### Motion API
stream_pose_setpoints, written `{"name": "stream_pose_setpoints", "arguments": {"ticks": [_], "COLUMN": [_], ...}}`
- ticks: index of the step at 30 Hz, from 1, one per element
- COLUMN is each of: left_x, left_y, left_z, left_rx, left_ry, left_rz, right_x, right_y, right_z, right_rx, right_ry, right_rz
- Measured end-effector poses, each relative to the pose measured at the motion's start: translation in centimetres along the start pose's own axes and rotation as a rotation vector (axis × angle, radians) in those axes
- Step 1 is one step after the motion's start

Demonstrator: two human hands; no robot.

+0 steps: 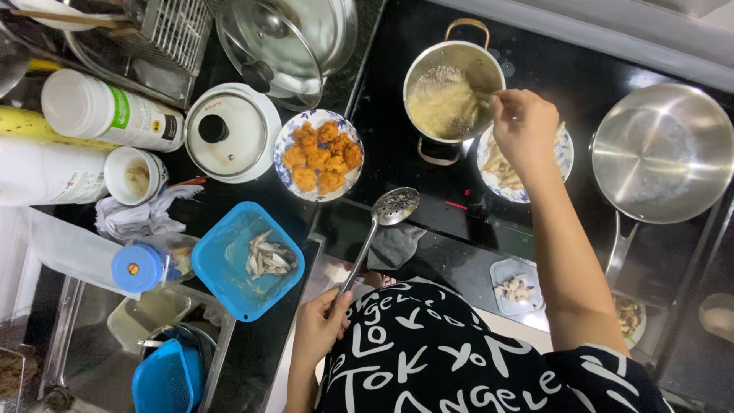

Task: The person deep-fries small fish in a pot of hot oil on an induction cooktop. They use chopsticks to place the fish into the oil and a slotted spoon to remove the cooked fish, placing them onto a plate. The person also handles a blue container of raw fish and transfers some to a strainer in the sink.

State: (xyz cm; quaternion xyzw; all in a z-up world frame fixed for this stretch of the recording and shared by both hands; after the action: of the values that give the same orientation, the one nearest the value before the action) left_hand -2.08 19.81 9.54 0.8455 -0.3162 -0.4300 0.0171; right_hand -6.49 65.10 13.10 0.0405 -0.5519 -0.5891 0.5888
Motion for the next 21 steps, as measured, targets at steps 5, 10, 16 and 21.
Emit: {"name": "stream_pose_setpoints", "arguments": {"ticks": [5, 10, 16, 21], "left_x": [0.4, 0.4, 0.2, 0.0], "left_y": [-0.2, -0.2, -0.4, -0.3], "left_z": [0.2, 0.1, 0.0, -0.3], "left_rx": [-0.031, -0.016, -0.017, -0.014], "left_ry": [0.040, 0.037, 0.054, 0.064], "left_rz": [-0.007, -0.002, 0.006, -0.005], "right_x": [-0.2, 1.7, 1.3, 0.7], "right_y": [-0.1, 1.6, -0.5, -0.7], "right_z": [-0.7, -0.6, -1.1, -0.8], "right_rx": [0.074, -0.035, 0.130, 0.049], "right_ry": [-0.267, -0.026, -0.082, -0.002], "right_rz": [0.277, 0.140, 0.214, 0.215]}}
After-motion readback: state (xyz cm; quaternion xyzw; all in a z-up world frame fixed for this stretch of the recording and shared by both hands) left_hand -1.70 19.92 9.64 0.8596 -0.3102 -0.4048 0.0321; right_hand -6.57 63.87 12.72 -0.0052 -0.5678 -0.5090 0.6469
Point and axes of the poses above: each hand's wrist, its own z-axis towards the middle knuckle, its own y-axis out of the back of the hand, x = y × z, the point moved 5 cm from there along z, towards the middle knuckle, and after that the axes turned 9 degrees about -x, right-handed, at the moved point
